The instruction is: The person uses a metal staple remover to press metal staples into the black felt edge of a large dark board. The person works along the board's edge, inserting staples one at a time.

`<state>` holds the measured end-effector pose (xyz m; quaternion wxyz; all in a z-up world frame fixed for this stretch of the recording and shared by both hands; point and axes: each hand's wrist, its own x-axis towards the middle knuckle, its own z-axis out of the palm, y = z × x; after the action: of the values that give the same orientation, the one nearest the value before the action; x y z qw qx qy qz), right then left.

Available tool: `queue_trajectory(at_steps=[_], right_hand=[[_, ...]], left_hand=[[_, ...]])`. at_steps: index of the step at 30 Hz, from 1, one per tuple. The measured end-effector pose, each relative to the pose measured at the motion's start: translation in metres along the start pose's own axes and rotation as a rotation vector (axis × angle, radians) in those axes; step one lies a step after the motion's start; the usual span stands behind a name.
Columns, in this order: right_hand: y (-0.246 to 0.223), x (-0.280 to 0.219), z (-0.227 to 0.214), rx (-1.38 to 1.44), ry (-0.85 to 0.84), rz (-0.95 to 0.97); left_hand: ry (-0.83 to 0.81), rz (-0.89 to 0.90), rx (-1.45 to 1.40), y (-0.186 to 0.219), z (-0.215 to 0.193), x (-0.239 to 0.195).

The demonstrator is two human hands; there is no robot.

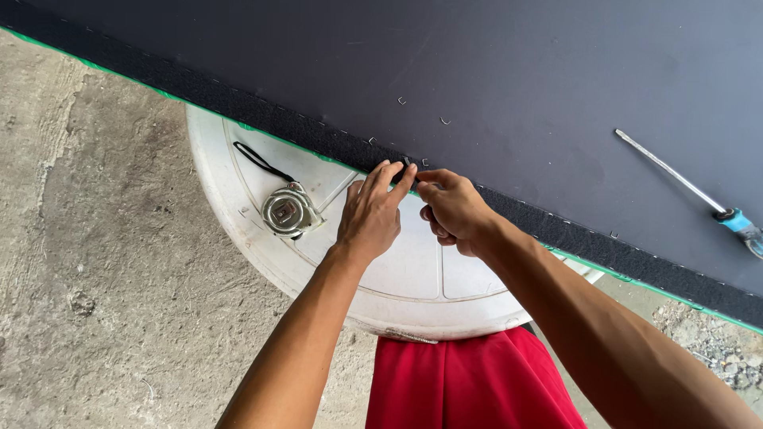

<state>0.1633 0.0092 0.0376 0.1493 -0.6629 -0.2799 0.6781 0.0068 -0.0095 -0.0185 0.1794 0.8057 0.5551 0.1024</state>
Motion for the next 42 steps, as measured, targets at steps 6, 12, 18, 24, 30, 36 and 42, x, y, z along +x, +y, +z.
queue_trajectory(at_steps=[6, 12, 18, 24, 30, 36, 42], right_hand=[[0.072, 0.032, 0.044, -0.186, 0.346, -0.775], [0.073, 0.032, 0.043, -0.185, 0.317, -0.794], [0.057, 0.007, 0.027, -0.158, 0.150, -0.401], [0.039, 0.014, 0.029, -0.270, 0.218, -0.394], [0.075, 0.029, 0.047, -0.252, 0.305, -0.737], [0.082, 0.038, 0.031, -0.303, 0.258, -0.760], [0.067, 0.027, 0.020, -0.306, 0.189, -0.627]], left_hand=[[0.067, 0.023, 0.066, -0.002, 0.008, -0.006], [0.038, 0.003, 0.002, -0.002, -0.006, 0.005], [0.040, 0.004, 0.017, -0.002, 0.003, -0.004], [0.047, -0.064, -0.036, 0.005, 0.001, -0.001], [0.083, -0.070, -0.031, 0.008, 0.007, -0.002], [0.118, -0.082, -0.044, 0.009, 0.011, -0.005], [0.270, -0.066, -0.270, -0.002, 0.010, -0.007]])
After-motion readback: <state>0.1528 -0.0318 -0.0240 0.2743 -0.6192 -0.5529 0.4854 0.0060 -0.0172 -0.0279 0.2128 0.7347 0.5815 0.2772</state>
